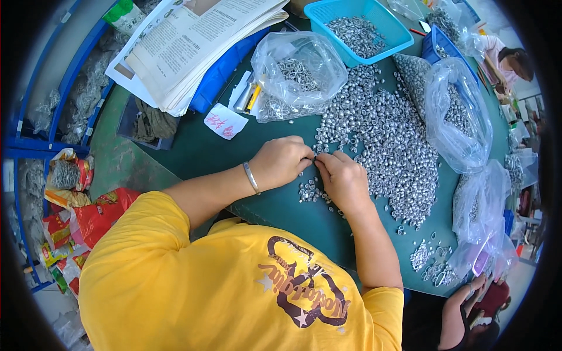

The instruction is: The person picks up small metal parts from a large pile on a table and places them into different containers or separate piles on the work surface.

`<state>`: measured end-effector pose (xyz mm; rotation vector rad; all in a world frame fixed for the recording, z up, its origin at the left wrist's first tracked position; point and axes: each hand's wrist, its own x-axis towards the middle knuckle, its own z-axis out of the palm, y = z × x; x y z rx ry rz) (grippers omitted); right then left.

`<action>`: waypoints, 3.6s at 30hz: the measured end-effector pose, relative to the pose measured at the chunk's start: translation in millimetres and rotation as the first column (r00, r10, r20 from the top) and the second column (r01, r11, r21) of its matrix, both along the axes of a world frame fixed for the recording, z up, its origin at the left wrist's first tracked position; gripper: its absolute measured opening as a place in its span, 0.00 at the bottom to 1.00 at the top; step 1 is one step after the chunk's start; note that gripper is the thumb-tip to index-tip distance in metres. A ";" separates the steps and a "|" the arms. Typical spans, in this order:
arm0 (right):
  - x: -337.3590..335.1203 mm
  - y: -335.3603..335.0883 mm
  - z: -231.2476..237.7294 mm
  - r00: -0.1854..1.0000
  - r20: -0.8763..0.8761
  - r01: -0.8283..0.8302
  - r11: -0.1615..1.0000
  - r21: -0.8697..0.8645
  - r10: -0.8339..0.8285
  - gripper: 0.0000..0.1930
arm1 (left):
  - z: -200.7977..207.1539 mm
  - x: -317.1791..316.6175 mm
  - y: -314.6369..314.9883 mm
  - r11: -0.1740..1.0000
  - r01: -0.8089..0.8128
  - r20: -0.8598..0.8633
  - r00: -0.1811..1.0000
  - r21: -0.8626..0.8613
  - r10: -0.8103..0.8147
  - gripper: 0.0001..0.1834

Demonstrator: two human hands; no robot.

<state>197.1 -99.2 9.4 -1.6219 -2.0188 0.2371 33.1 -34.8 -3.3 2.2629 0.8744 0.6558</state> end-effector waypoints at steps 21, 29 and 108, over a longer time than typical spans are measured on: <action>10.2 4.0 1.1 0.999 0.017 -0.032 0.998 -0.044 0.033 0.03 | -1.9 5.7 10.0 0.998 -0.011 0.014 1.000 0.066 0.010 0.05; 38.5 4.2 19.6 0.440 -0.811 -0.139 0.863 -0.485 -0.385 0.07 | -0.9 -0.8 21.1 0.563 0.199 0.391 0.887 -0.802 0.244 0.06; 16.8 22.6 -4.6 0.990 0.014 0.141 0.990 0.027 -0.141 0.05 | -6.8 20.7 36.4 0.994 -0.022 -0.027 0.999 0.111 0.025 0.07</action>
